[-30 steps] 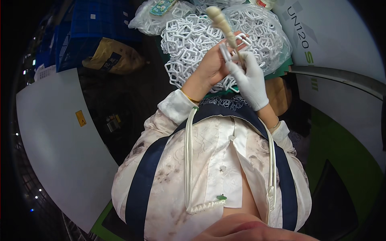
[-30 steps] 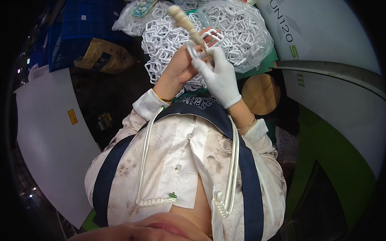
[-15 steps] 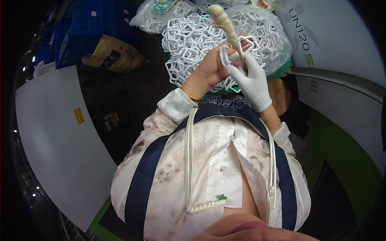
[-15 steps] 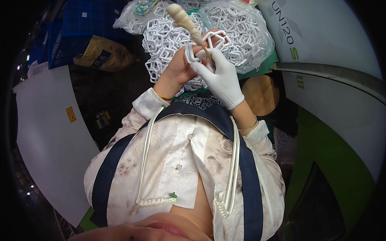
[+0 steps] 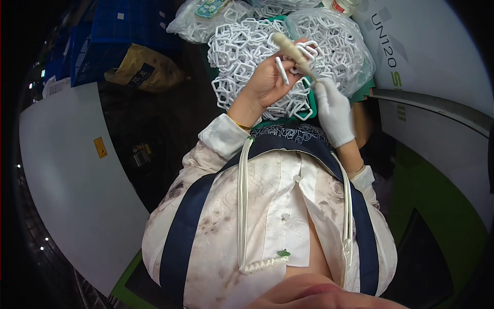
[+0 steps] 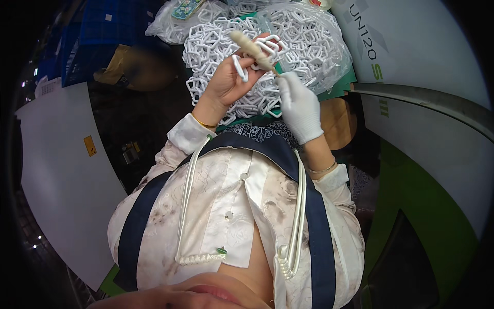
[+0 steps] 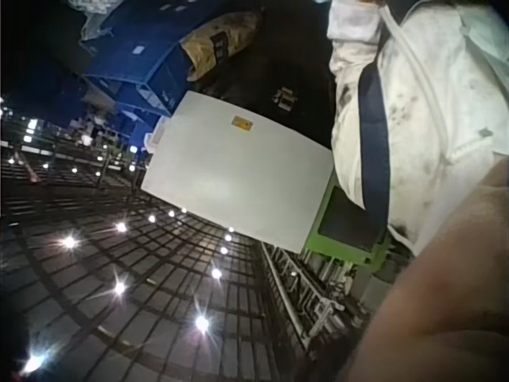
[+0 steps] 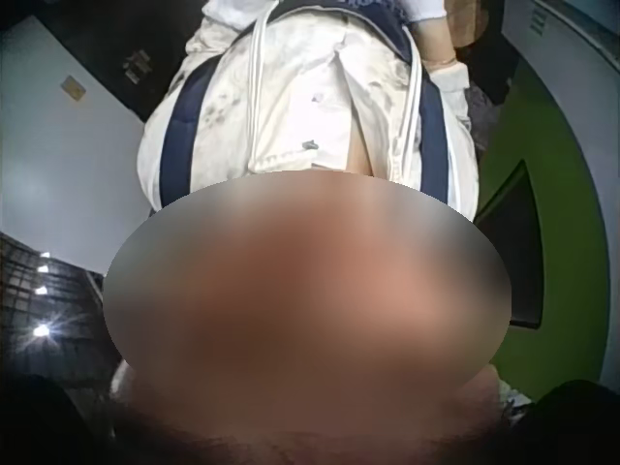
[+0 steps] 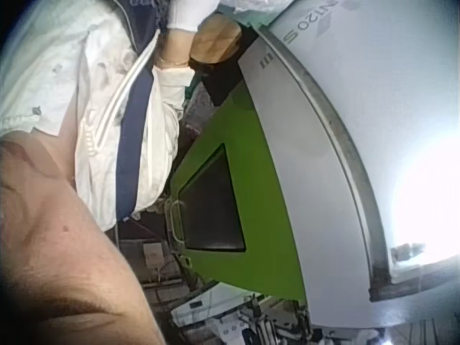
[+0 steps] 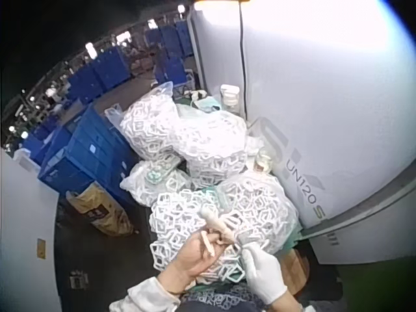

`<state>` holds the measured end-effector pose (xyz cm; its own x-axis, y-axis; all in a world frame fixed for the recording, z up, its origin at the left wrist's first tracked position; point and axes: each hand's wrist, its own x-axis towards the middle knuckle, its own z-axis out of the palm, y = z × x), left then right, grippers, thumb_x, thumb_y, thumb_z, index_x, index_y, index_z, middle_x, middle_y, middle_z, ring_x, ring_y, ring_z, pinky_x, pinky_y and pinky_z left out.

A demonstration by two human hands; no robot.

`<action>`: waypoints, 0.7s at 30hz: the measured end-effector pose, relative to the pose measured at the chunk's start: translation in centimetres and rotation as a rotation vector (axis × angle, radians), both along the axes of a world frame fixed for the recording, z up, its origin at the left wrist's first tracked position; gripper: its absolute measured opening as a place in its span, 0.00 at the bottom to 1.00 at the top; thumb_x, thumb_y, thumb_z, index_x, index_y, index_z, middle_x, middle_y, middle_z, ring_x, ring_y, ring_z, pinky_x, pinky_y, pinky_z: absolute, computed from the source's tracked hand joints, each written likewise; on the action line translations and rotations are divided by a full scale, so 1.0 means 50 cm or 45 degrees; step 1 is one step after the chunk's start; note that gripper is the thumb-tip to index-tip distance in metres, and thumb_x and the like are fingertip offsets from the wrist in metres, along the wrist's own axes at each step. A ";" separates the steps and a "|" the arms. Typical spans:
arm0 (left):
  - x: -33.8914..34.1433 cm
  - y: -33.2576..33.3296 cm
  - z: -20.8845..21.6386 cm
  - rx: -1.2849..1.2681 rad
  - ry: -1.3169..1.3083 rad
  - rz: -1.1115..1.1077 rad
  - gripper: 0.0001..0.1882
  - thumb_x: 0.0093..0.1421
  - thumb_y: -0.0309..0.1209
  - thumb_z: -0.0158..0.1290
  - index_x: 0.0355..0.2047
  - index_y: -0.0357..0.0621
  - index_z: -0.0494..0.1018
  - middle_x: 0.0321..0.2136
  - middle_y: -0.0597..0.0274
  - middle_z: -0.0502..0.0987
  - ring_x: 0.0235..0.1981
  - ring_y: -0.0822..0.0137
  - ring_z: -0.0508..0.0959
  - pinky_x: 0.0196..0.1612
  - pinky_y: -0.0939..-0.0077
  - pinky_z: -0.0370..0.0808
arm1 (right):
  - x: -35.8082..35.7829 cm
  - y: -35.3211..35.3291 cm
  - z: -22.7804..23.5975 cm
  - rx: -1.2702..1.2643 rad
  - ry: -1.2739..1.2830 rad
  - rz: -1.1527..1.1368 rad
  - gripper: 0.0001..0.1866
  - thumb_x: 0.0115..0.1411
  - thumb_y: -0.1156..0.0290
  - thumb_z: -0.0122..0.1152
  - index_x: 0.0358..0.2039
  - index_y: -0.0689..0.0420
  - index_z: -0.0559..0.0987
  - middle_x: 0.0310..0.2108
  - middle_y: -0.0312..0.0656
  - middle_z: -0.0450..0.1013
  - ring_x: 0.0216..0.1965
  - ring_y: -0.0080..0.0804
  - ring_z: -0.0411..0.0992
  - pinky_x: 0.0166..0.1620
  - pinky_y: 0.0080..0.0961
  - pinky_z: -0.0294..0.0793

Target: Sorting and packaging white plastic components into containers.

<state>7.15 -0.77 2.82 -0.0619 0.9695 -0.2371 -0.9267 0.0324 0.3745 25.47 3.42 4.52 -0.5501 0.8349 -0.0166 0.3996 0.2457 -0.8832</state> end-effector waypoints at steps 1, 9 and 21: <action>0.000 0.000 0.004 -0.028 0.039 -0.001 0.25 0.69 0.21 0.43 0.66 0.37 0.58 0.56 0.51 0.71 0.58 0.60 0.72 0.66 0.58 0.67 | 0.007 0.002 -0.002 0.029 -0.092 -0.029 0.11 0.72 0.66 0.48 0.41 0.60 0.75 0.28 0.44 0.71 0.29 0.27 0.69 0.37 0.25 0.70; -0.022 0.029 -0.008 0.163 -0.128 -0.050 0.23 0.68 0.21 0.42 0.64 0.33 0.59 0.57 0.47 0.69 0.60 0.58 0.71 0.65 0.63 0.68 | 0.047 0.006 -0.020 0.018 -0.084 0.019 0.11 0.72 0.68 0.47 0.41 0.61 0.75 0.30 0.43 0.72 0.32 0.25 0.69 0.39 0.24 0.70; 0.016 0.170 -0.121 0.264 2.745 0.557 0.28 0.54 0.22 0.53 0.57 0.42 0.66 0.50 0.48 0.73 0.57 0.51 0.69 0.58 0.52 0.64 | 0.173 0.103 -0.116 -0.077 -0.043 -0.800 0.16 0.67 0.66 0.58 0.48 0.66 0.77 0.41 0.40 0.77 0.42 0.24 0.73 0.49 0.23 0.72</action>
